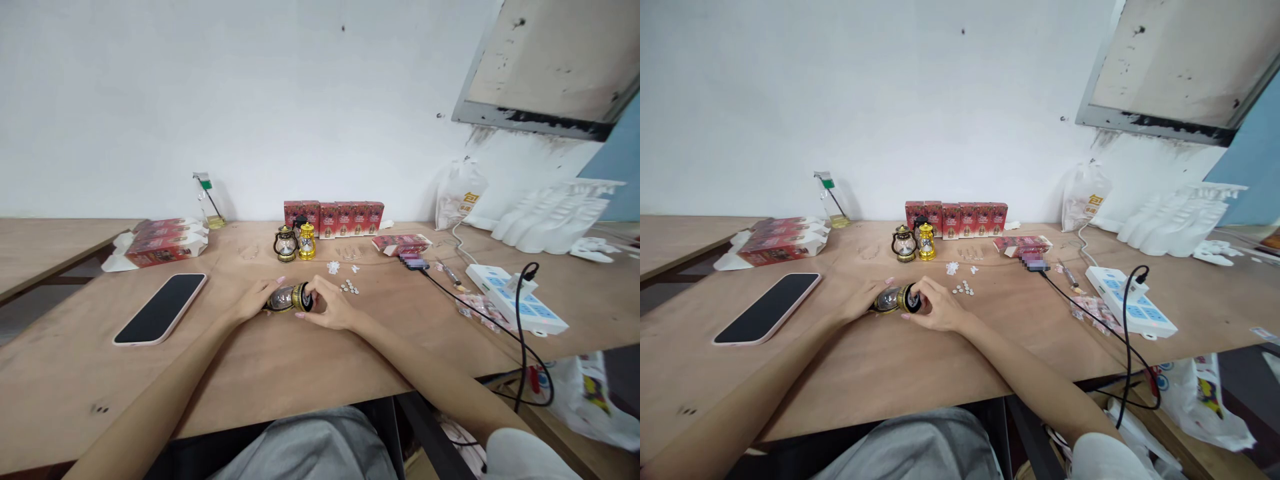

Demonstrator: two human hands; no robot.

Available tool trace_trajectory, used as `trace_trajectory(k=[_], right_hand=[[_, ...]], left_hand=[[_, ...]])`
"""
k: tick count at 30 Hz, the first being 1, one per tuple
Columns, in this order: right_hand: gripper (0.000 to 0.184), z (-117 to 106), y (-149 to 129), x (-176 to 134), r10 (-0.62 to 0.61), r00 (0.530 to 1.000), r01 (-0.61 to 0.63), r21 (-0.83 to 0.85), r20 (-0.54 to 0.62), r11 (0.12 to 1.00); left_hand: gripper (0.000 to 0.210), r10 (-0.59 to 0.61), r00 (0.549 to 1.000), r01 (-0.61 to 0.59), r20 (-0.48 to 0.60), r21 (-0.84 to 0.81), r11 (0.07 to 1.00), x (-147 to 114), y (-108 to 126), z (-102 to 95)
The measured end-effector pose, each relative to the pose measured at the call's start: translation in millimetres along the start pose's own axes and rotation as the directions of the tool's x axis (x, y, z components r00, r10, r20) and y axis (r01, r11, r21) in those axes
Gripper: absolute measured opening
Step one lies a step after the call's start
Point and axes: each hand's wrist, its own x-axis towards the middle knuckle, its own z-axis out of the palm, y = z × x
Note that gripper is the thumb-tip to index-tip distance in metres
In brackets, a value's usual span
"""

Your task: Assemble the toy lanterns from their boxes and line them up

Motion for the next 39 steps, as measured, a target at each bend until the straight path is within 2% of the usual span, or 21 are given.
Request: trace_trajectory(k=[21, 29, 34, 39], right_hand=[[0.027, -1.6, -2.4, -1.1, 0.023, 0.999, -0.024, 0.007, 0.049, 1.000], [0.030, 5.6, 4.0, -3.2, 0.014, 0.999, -0.012, 0.051, -0.044, 0.999], [0.030, 5.0, 4.4, -2.7, -0.017, 0.999, 0.019, 0.039, -0.043, 0.999], [0.031, 2.6, 2.2, -2.2, 0.002, 1.000, -0.001, 0.027, -0.012, 1.000]], left_hand=[[0.052, -0.005, 1.000, 0.006, 0.019, -0.027, 1.000, -0.8, 0.1, -0.5], [0.054, 0.013, 0.999, -0.010, 0.049, -0.048, 0.999, 1.1, -2.4, -1.2], [0.054, 0.004, 1.000, -0.003, 0.028, -0.038, 0.999, -0.1, -1.2, -1.0], [0.053, -0.004, 0.999, 0.005, 0.045, -0.020, 1.000, -0.6, 0.5, -0.7]])
